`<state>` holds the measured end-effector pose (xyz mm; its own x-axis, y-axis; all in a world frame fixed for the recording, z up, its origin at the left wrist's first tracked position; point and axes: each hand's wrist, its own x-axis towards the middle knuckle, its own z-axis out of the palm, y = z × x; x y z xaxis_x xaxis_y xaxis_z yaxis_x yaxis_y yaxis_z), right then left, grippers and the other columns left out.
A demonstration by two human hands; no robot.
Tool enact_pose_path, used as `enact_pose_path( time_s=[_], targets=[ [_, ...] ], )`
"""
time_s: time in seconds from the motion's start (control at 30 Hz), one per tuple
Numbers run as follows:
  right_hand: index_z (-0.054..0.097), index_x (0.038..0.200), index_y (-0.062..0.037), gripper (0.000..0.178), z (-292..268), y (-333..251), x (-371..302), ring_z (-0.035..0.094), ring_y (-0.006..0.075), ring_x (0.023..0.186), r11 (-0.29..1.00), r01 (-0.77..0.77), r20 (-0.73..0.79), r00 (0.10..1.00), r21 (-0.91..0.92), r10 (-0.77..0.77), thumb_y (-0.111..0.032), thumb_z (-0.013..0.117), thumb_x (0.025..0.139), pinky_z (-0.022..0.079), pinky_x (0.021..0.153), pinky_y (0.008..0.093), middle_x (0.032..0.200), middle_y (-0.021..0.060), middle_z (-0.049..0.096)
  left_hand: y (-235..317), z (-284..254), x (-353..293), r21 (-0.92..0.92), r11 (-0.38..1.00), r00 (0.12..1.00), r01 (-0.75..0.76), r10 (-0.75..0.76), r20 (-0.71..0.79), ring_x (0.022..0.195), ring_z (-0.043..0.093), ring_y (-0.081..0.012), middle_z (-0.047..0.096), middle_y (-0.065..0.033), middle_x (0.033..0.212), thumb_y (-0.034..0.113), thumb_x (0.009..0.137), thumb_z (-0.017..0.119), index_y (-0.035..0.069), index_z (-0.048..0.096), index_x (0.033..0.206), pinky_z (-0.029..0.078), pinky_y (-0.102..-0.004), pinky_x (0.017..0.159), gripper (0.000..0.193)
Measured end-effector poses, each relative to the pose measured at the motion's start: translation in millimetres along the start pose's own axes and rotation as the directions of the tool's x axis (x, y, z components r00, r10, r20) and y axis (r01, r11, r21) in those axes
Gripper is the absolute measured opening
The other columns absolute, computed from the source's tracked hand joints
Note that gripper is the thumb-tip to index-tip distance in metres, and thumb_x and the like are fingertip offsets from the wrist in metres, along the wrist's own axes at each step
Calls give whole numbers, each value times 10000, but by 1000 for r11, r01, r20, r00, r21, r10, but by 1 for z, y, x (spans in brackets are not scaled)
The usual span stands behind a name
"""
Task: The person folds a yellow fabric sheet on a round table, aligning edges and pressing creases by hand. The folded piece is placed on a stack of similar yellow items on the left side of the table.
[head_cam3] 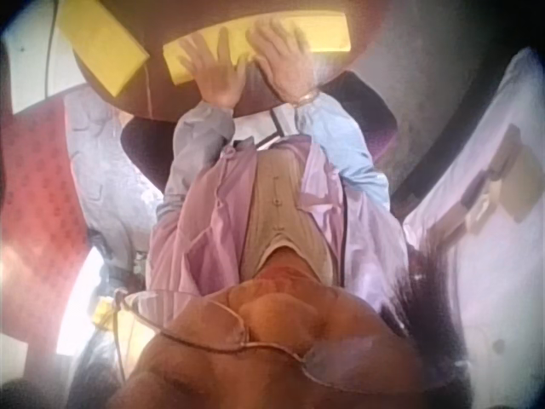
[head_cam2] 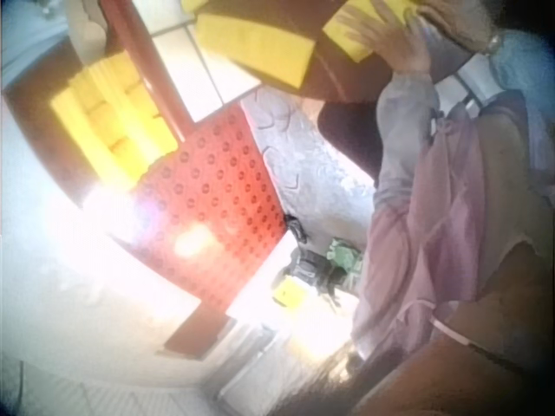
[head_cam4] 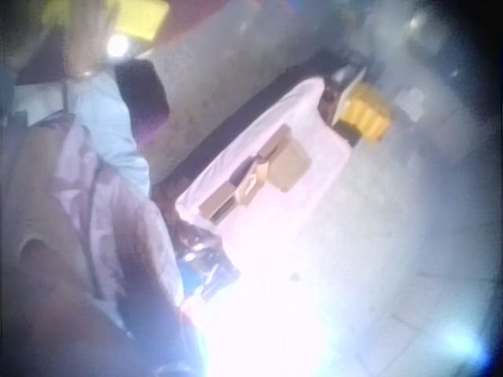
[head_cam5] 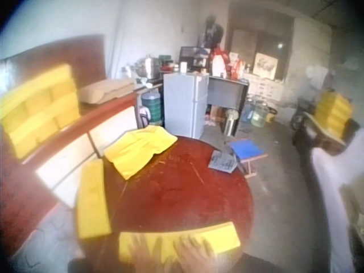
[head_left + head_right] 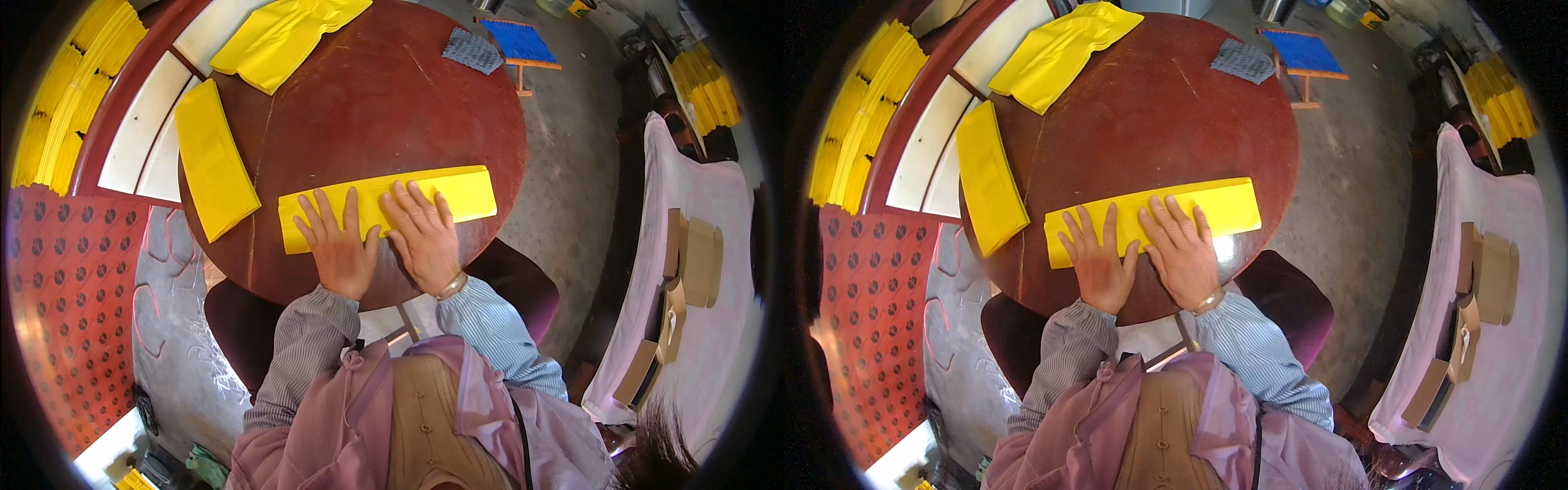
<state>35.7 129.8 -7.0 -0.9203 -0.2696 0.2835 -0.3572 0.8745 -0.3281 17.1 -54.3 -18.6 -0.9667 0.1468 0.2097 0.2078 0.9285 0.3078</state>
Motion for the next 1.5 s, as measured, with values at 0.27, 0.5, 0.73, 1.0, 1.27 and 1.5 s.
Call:
enact_pose_path(
  time_s=[0.27, 0.5, 0.73, 1.0, 1.27, 1.5],
  targets=[
    [544, 1593, -100, 589, -29, 67, -8, 378, 262, 1608, 859, -320, -97, 947, -399, 307, -196, 650, 1021, 169, 1325, 601, 1680, 85, 499, -12, 12, 16, -8, 998, 996, -59, 59, -69, 1610, 92, -619, 214, -380, 1727, 417, 960, 757, 159, 486, 1637, 56, -798, 1236, 774],
    [680, 1459, -165, 501, 6, 13, 44, 588, 291, 1347, 975, 127, -25, 992, 181, -124, -206, 728, 961, 429, 1143, 488, 1492, 62, 649, -24, 8, 27, -89, 983, 986, -162, 159, -48, 1655, 202, -427, 404, -161, 1711, 295, 971, 768, 209, 603, 1544, 93, -789, 1246, 603],
    [856, 1152, -164, 306, 1, 37, 29, 626, 247, 1066, 926, 60, -94, 995, 372, -26, -187, 851, 847, 482, 951, 415, 1189, 8, 777, -80, -20, 3, -399, 877, 963, -267, 228, -143, 1385, 560, -371, 664, -113, 1330, 62, 874, 816, 130, 746, 1255, 338, -643, 1251, 394],
    [853, 1115, -141, 323, -12, 26, 36, 628, 240, 994, 929, -43, 3, 999, 367, 46, -106, 851, 794, 473, 882, 413, 1067, 33, 742, -106, -36, -4, -357, 893, 961, -274, 238, -141, 1178, 622, -339, 668, -100, 1151, 3, 830, 787, 76, 758, 1080, 420, -567, 1210, 262],
    [795, 1196, -177, 316, 3, -27, 59, 600, 259, 1134, 952, 120, 39, 990, 283, -136, -167, 765, 881, 446, 940, 429, 1183, 18, 686, -89, -49, 7, -314, 880, 933, -357, 316, -172, 1119, 622, -354, 672, -114, 1113, 41, 843, 806, 74, 699, 1032, 470, -504, 1066, 220],
    [825, 987, -122, 120, 4, -1, 42, 651, 267, 914, 934, 13, -75, 997, 357, 15, -119, 816, 868, 465, 803, 417, 914, 46, 720, -105, -49, 6, -270, 920, 959, -284, 267, -101, 1061, 618, -346, 648, -109, 1012, 62, 839, 826, 87, 657, 1070, 470, -475, 980, 287]
  ],
)
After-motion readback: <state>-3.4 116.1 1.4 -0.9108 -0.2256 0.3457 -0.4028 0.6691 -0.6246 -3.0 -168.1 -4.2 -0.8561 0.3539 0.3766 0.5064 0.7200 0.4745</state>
